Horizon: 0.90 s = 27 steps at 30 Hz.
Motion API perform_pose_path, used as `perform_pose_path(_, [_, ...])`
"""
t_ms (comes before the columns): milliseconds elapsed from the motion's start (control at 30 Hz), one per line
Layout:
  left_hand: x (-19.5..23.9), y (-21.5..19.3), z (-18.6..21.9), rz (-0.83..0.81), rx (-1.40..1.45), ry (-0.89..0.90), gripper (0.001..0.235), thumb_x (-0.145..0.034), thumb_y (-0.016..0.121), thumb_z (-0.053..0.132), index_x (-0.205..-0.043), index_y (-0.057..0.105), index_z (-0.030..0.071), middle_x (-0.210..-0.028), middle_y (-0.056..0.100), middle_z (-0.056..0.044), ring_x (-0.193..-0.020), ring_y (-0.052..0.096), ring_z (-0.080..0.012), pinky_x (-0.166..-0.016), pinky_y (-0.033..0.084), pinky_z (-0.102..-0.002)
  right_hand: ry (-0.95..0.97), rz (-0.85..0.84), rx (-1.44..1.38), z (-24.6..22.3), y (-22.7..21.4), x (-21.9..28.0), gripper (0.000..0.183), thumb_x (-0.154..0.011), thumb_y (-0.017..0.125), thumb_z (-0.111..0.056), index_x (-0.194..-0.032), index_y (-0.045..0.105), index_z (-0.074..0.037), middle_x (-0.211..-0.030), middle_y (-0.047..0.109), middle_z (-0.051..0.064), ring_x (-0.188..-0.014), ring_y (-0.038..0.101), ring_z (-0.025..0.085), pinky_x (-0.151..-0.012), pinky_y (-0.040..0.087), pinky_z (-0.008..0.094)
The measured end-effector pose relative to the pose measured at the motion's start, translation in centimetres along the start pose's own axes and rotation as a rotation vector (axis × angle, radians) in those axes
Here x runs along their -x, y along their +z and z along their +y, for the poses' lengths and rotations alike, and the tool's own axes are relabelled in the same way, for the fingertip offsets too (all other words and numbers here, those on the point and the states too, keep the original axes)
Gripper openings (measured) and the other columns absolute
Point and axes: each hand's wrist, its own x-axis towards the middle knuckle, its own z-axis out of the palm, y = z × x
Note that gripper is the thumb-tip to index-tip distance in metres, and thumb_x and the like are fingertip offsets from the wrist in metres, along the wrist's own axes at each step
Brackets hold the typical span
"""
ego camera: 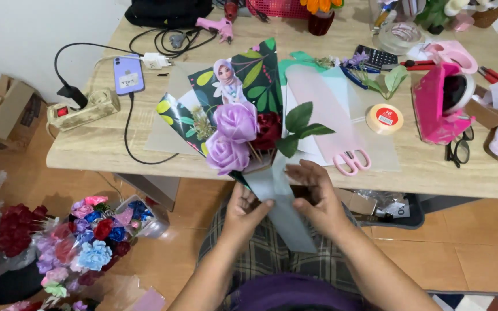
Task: Wrapping a bouquet of artificial flowers with multiple layers of decorative paper and securing it with tape.
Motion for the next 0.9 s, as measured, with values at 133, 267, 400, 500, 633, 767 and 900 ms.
perform_pose_path(133, [-1.5,-2.9,1.4,0.086,-0.073,0.004,0.085,-0.086,0.078,0.006,-0.159,0.034,0.007,-0.141,0.061,-0.017,-0.122,0.062,-0.0264,-0.101,0.054,-0.043,-0.106,0.091,0.738,-1.5,-3.1,-4.1,0.065,-0.076,0.089,-0.04,-0.131,0.065,-0.017,-0.144,0.059,0.01,-0.129,0.058,0.035,-0.109,0.045,0.05])
perform_pose_path(267, [-2.4,-3.7,2.7,0.184,-0.11,-0.088,0.082,-0.092,0.072,0.013,-0.158,0.027,-0.004,-0.124,0.063,-0.019,-0.106,0.06,-0.0221,-0.084,0.055,-0.033,-0.102,0.003,1.096,1.0,-4.2,-7.2,0.053,-0.086,0.079,-0.033,-0.132,0.067,-0.01,-0.127,0.069,0.011,-0.12,0.063,0.03,-0.108,0.04,0.043])
perform_pose_path(400, [-2.2,-3.4,3.0,0.268,-0.075,-0.149,0.084,-0.095,0.069,0.017,-0.16,0.021,-0.005,-0.123,0.06,-0.024,-0.105,0.058,-0.026,-0.081,0.054,-0.036,-0.208,0.048,1.395,6.0,-4.8,-9.4,0.03,-0.089,0.073,-0.031,-0.117,0.075,-0.02,-0.104,0.075,-0.001,-0.104,0.068,0.017,-0.104,0.039,0.039])
perform_pose_path(500, [-2.2,-3.8,2.3,0.417,-0.094,-0.224,0.081,-0.085,0.075,0.024,-0.158,0.043,0.018,-0.087,0.044,0.003,-0.086,0.049,-0.0085,-0.089,0.041,-0.023,-0.145,0.151,1.162,3.1,-5.8,-10.7,0.024,-0.097,0.054,-0.016,-0.11,0.073,-0.01,-0.079,0.074,0.017,-0.075,0.068,0.041,-0.086,0.046,0.049])
perform_pose_path(633, [-2.5,-3.5,2.4,0.403,-0.114,-0.181,0.082,-0.086,0.074,0.027,-0.159,0.04,0.017,-0.084,0.046,0.004,-0.082,0.05,-0.0075,-0.082,0.042,-0.023,0.222,0.344,0.917,1.2,-9.4,-12.2,0.032,-0.109,0.048,-0.035,-0.106,0.062,-0.006,-0.083,0.071,0.019,-0.07,0.065,0.037,-0.058,0.047,0.049])
perform_pose_path(767, [-3.1,-2.7,2.8,0.427,-0.085,-0.201,0.081,-0.083,0.074,0.03,-0.156,0.042,0.016,-0.103,0.058,-0.002,-0.099,0.058,-0.0116,-0.091,0.046,-0.026,-0.084,0.598,0.476,1.8,-12.9,-13.3,0.013,-0.11,0.057,-0.025,-0.108,0.056,-0.011,-0.096,0.059,0.0,-0.089,0.051,0.012,-0.075,0.041,0.031])
perform_pose_path(900, [-3.1,-2.4,2.9,0.431,-0.108,-0.203,0.081,-0.081,0.076,0.028,-0.154,0.043,0.017,-0.114,0.062,-0.005,-0.106,0.061,-0.0135,-0.096,0.048,-0.027,-0.247,0.63,0.234,0.0,-14.6,-13.3,0.019,-0.111,0.053,-0.021,-0.126,0.057,-0.009,-0.116,0.064,0.002,-0.108,0.058,0.013,-0.094,0.049,0.029])
